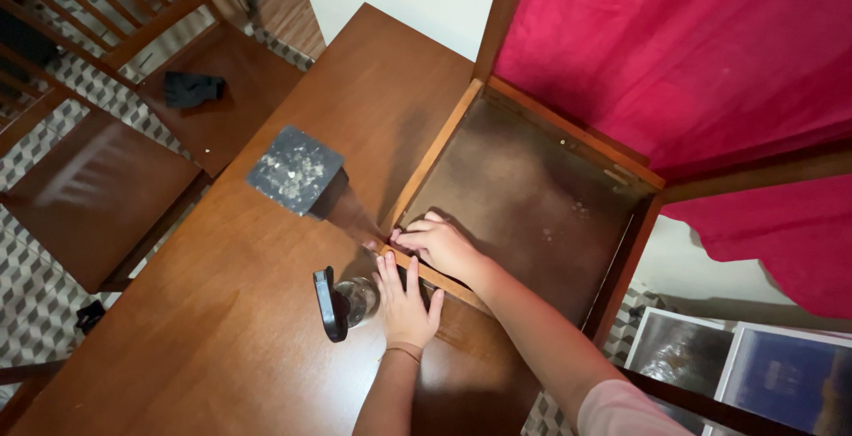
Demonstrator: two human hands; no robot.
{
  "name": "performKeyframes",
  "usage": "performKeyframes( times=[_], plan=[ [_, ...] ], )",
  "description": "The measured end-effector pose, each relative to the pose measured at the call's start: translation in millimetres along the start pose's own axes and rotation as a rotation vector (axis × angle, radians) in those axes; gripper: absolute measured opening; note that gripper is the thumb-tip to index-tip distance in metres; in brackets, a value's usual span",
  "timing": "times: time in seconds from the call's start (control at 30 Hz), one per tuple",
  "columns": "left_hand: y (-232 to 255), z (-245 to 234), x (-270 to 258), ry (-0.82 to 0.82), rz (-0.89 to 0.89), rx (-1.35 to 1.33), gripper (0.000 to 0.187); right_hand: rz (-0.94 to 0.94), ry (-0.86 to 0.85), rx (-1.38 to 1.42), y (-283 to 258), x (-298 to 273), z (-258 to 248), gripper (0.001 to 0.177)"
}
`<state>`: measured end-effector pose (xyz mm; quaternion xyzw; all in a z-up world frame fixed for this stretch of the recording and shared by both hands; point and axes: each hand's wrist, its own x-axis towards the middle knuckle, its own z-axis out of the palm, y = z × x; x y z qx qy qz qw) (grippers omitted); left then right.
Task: The person cleans an overturned wooden chair placed on a dining table. They wipe the legs and underside with a pink cloth, spray a cleaning solution from a bottle onto the chair's base, and continue wiping the surface.
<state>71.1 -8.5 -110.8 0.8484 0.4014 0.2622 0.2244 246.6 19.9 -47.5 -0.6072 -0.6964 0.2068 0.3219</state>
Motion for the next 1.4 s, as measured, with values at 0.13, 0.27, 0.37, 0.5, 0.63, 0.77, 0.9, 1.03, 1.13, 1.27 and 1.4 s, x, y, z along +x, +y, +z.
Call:
performKeyframes(
  times=[0.13,0.27,0.37,0.5,0.63,0.77,0.9,1.03,1.13,1.27,1.4],
  plan=[
    [-1,1,0,0.006,0.012,0.008,0.078,-0.049,0.257,-0.225,-10,-6,-7,0.019],
    [-1,1,-1,0.007,0.009,0.011,0.078,0.802,0.368,0.665,3,-1,-20,0.024],
    [-1,1,-1,0.007,0.005,0.004,0.078,0.834,0.475,0.693,22,2,-26,0.023],
    [-2,1,0,0.005,0.002,-0.002,0.079,0.439,0.518,-0.070,50,2,-23,0.028],
    [-2,0,0,0.009,0.011,0.006,0.079,0.288,0.516,-0.412,73,11,-9,0.037],
    [-2,0,-1,0.011,0.014,0.008,0.079,0.280,0.556,-0.269,74,17,8,0.028],
    [-2,1,0,-0.007,-0.007,0.018,0.079,0.411,0.347,0.206,51,11,12,0.012],
    [-2,1,0,-0.005,-0.004,0.006,0.079,0.724,0.155,0.796,20,-1,13,0.003],
    [-1,0,1,0.001,0.004,-0.008,0.079,-0.089,0.162,-0.001,8,-15,9,0.032],
    [0,-1,2,0.007,0.014,-0.001,0.080,0.043,0.020,0.131,16,-32,-2,0.029],
    [1,-1,1,0.027,0.024,0.008,0.077,0.073,0.044,0.036,24,-53,-7,0.030]
  ],
)
